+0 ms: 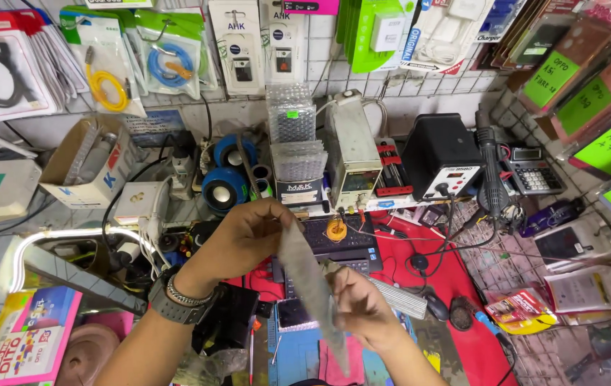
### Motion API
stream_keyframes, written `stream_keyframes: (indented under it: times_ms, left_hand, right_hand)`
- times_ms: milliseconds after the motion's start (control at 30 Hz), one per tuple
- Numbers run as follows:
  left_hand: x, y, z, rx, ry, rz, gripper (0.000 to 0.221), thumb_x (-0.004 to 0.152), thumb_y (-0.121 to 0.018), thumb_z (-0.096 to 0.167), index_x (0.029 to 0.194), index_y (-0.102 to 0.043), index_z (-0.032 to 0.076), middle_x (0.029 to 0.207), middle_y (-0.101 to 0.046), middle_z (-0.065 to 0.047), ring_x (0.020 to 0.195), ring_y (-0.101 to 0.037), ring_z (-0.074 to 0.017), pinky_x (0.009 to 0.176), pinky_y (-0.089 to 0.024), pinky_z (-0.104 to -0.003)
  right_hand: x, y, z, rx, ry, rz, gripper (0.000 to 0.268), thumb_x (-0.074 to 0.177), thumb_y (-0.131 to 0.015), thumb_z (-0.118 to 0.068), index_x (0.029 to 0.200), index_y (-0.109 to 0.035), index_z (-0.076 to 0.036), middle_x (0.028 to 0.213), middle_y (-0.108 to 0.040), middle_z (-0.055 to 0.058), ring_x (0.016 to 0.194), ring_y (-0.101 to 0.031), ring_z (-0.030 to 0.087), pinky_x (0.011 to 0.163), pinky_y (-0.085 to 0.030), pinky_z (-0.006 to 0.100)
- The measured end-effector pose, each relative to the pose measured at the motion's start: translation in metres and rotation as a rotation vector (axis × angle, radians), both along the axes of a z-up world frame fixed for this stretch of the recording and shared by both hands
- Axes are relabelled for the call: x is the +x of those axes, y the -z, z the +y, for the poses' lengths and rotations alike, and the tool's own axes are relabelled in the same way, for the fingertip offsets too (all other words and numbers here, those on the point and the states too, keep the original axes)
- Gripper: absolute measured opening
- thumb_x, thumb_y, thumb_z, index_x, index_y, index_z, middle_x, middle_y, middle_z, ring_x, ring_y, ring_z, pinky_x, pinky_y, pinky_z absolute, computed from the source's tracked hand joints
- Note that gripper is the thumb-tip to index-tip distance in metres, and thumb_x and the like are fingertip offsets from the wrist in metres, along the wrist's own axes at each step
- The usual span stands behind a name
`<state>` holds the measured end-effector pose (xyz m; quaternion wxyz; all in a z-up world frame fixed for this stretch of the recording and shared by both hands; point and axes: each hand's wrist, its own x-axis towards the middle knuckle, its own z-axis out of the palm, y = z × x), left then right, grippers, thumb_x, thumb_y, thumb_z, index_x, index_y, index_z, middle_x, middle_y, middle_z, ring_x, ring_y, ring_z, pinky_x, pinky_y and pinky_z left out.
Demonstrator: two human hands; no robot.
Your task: The person handles a new phone screen and a small component, removing them from bubble wrap and a small packet before placing them back into the bubble wrap.
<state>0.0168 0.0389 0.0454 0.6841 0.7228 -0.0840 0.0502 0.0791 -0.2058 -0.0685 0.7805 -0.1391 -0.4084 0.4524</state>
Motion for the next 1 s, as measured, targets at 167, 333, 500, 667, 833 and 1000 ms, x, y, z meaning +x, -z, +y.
stream_keyframes:
  times_ms: [167,333,500,667,833,1000]
  left_hand:
    - [-0.006,0.011,0.013,-0.028,0.038,-0.054,0.026,0.104,-0.05,0.01,0.111,-0.074,0.006,0.105,-0.076,-0.009,0.092,-0.075,-0.0212,0.077,-0.064,-0.034]
    - [-0.011,0.019,0.019,-0.172,0.014,0.15,0.028,0.101,-0.054,0.007,0.119,-0.073,-0.002,0.108,-0.076,-0.017,0.063,-0.077,-0.0273,0.056,-0.071,-0.036]
    - [-0.011,0.024,0.019,0.02,-0.018,0.062,0.037,0.092,-0.05,-0.008,0.109,-0.08,0.005,0.11,-0.082,-0.01,0.095,-0.077,-0.019,0.084,-0.065,-0.032]
    - [-0.011,0.023,0.017,0.045,-0.028,0.185,0.034,0.094,-0.054,-0.003,0.113,-0.081,0.002,0.095,-0.082,-0.007,0.073,-0.067,-0.0117,0.066,-0.053,-0.029]
    - [-0.017,0.008,0.013,0.112,0.058,0.158,0.023,0.091,-0.066,-0.002,0.107,-0.082,0.003,0.092,-0.08,-0.006,0.072,-0.062,-0.0114,0.065,-0.051,-0.029]
    - [-0.023,-0.007,0.015,0.516,0.046,-0.236,0.035,0.085,-0.071,-0.004,0.111,-0.08,0.017,0.132,-0.065,-0.01,0.124,-0.063,-0.0291,0.097,-0.058,-0.042]
  right_hand:
    - [0.002,-0.015,-0.023,-0.559,0.689,-0.507,0.022,0.09,-0.068,0.011,0.102,-0.06,-0.007,0.089,-0.053,0.003,0.07,-0.046,0.01,0.056,-0.04,0.025]
    - [-0.006,-0.038,-0.023,-0.811,1.057,-0.786,0.017,0.088,-0.076,-0.007,0.1,-0.066,-0.014,0.093,-0.065,-0.001,0.067,-0.05,0.008,0.059,-0.04,0.024]
    - [-0.013,-0.045,-0.018,-0.914,1.118,-0.899,0.035,0.082,-0.083,-0.014,0.11,-0.062,-0.014,0.076,-0.053,-0.006,0.05,-0.041,0.005,0.046,-0.034,0.024]
    - [-0.02,-0.063,-0.005,-1.258,1.017,-1.249,0.141,0.038,-0.107,-0.054,0.151,-0.038,-0.008,0.131,-0.056,0.015,0.122,-0.058,0.034,0.097,-0.049,0.049]
    - [-0.018,-0.05,-0.008,-1.094,1.115,-1.286,0.109,0.056,-0.095,-0.04,0.147,-0.044,-0.008,0.116,-0.057,0.012,0.111,-0.06,0.032,0.085,-0.053,0.045]
    - [-0.015,-0.048,-0.012,-0.964,1.133,-1.338,0.096,0.06,-0.091,-0.03,0.143,-0.049,-0.005,0.109,-0.059,0.012,0.107,-0.058,0.029,0.086,-0.051,0.041]
